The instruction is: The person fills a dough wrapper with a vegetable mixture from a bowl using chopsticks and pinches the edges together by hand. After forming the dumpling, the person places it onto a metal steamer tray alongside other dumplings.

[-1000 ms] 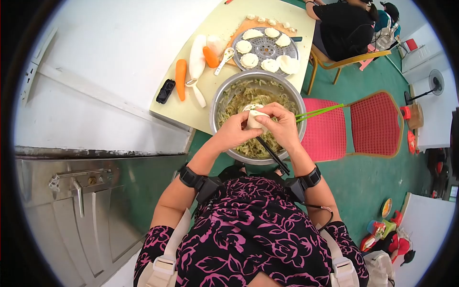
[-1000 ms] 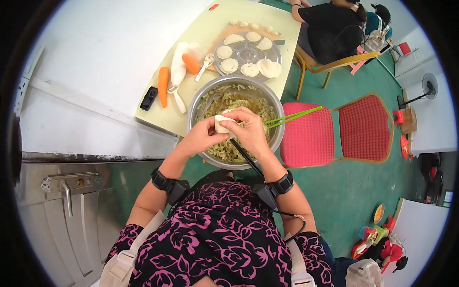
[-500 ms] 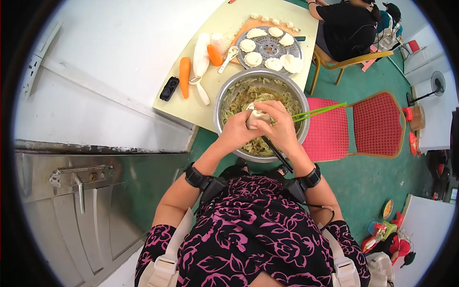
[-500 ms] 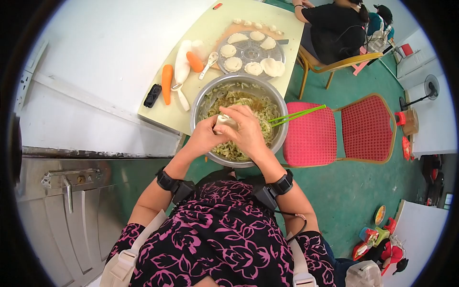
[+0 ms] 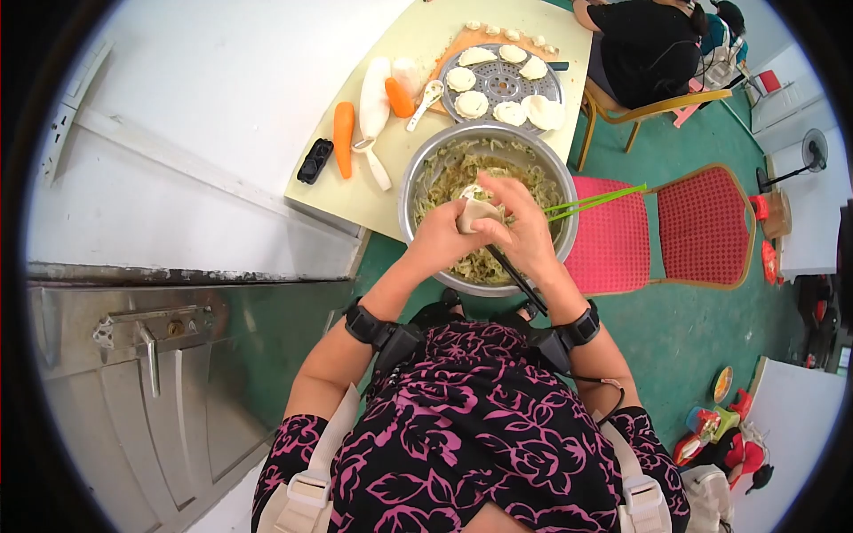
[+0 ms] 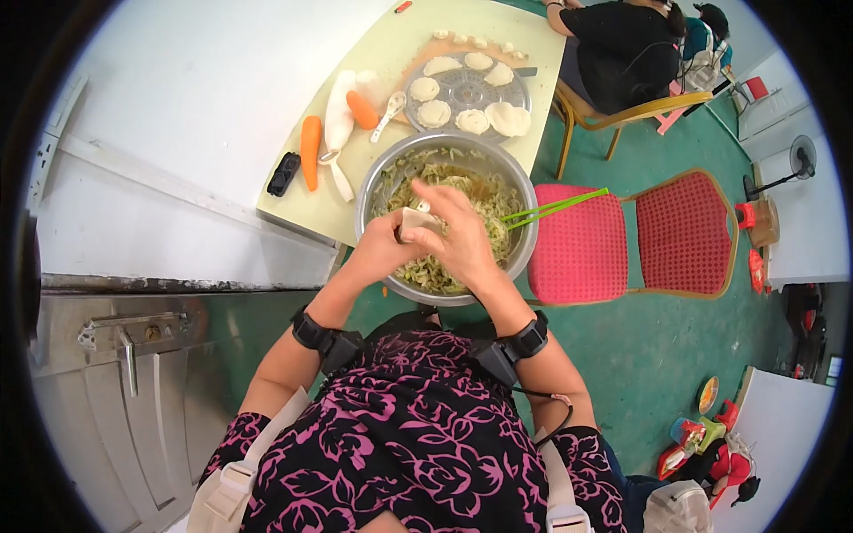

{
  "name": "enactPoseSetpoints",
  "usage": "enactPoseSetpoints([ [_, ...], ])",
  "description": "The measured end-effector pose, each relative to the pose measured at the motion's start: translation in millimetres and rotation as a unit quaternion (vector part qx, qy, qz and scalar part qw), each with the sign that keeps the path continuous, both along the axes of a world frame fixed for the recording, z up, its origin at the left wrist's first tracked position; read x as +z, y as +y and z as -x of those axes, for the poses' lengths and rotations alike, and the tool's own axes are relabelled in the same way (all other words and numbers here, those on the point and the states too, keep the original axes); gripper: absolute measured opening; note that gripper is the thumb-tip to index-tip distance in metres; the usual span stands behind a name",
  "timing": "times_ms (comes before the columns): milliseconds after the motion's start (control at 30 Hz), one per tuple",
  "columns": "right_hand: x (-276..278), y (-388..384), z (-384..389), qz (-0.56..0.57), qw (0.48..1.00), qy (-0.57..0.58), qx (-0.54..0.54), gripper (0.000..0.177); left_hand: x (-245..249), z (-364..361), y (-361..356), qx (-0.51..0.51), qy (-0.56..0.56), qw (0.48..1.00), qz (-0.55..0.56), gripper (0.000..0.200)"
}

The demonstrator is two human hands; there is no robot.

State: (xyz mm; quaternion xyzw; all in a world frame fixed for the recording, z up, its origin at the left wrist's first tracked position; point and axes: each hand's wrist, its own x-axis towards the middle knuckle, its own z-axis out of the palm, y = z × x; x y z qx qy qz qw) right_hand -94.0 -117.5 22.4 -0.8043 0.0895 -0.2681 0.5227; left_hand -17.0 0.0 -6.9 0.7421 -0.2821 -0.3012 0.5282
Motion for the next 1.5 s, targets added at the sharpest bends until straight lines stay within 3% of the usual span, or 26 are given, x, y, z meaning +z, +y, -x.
enactPoseSetpoints([
  [100, -5, -4, -4, 0.023, 1.0, -0.005, -0.003, 0.02, -5, -3, -1, -0.008, -0.034, 0.999, 0.008, 0.039],
  [200, -7, -14, -5, 0.067, 0.987, 0.101, 0.103, 0.03, -2, -3, -1, -0.057, -0.081, 0.994, -0.05, 0.04],
  [300, -5, -12, -7, 0.061, 0.978, 0.186, 0.069, 0.032, 10, 0, -3, -0.075, -0.078, 0.989, -0.103, 0.035],
  [433, -33, -10, -8, -0.176, 0.984, 0.001, 0.009, 0.03, 3, -2, -1, -0.056, 0.081, 0.994, -0.041, 0.036],
  [533, -37, -31, 3, -0.216, 0.969, 0.116, 0.024, 0.033, 3, -3, -1, -0.026, 0.168, 0.985, -0.005, 0.037],
  [567, -39, -32, 4, -0.191, 0.972, 0.133, 0.037, 0.031, 2, -4, -1, -0.03, 0.172, 0.985, -0.005, 0.037],
  [667, -25, -22, 0, 0.11, 0.981, 0.156, 0.013, 0.03, 0, -3, -3, -0.057, 0.17, 0.984, -0.015, 0.037],
  [800, -20, -21, -3, 0.115, 0.983, 0.146, 0.01, 0.03, 5, -9, -6, -0.089, 0.158, 0.983, -0.043, 0.037],
  [933, -27, -22, -4, -0.074, 0.991, 0.103, 0.033, 0.033, 0, -10, -5, -0.071, 0.233, 0.97, 0.002, 0.036],
  [967, -25, -23, 0, -0.2, 0.968, 0.147, 0.032, 0.034, -6, -11, -5, -0.052, 0.267, 0.962, 0.032, 0.037],
  [1067, -33, -32, 4, -0.138, 0.972, 0.191, -0.004, 0.034, -14, -8, -5, 0.051, 0.316, 0.943, 0.087, 0.044],
  [1100, -32, -27, 5, -0.204, 0.964, 0.169, 0.016, 0.029, -19, -9, -5, 0.062, 0.308, 0.945, 0.085, 0.045],
  [1200, -28, -3, 5, -0.169, 0.984, 0.053, 0.011, 0.023, -30, -11, -6, 0.092, 0.3, 0.946, 0.085, 0.047],
  [1233, -43, -3, 2, -0.24, 0.969, 0.041, 0.051, 0.023, -31, -10, -7, 0.099, 0.305, 0.943, 0.09, 0.047],
  [1367, -46, -4, 3, -0.266, 0.959, 0.089, 0.037, 0.015, -40, -12, -6, 0.095, 0.315, 0.939, 0.102, 0.053],
  [1433, -45, -12, 6, -0.267, 0.956, 0.115, 0.039, 0.012, -41, -12, -3, 0.103, 0.385, 0.907, 0.138, 0.055],
  [1500, -43, -18, 10, -0.198, 0.971, 0.136, 0.023, 0.011, -42, -14, 0, 0.103, 0.433, 0.879, 0.173, 0.056],
])
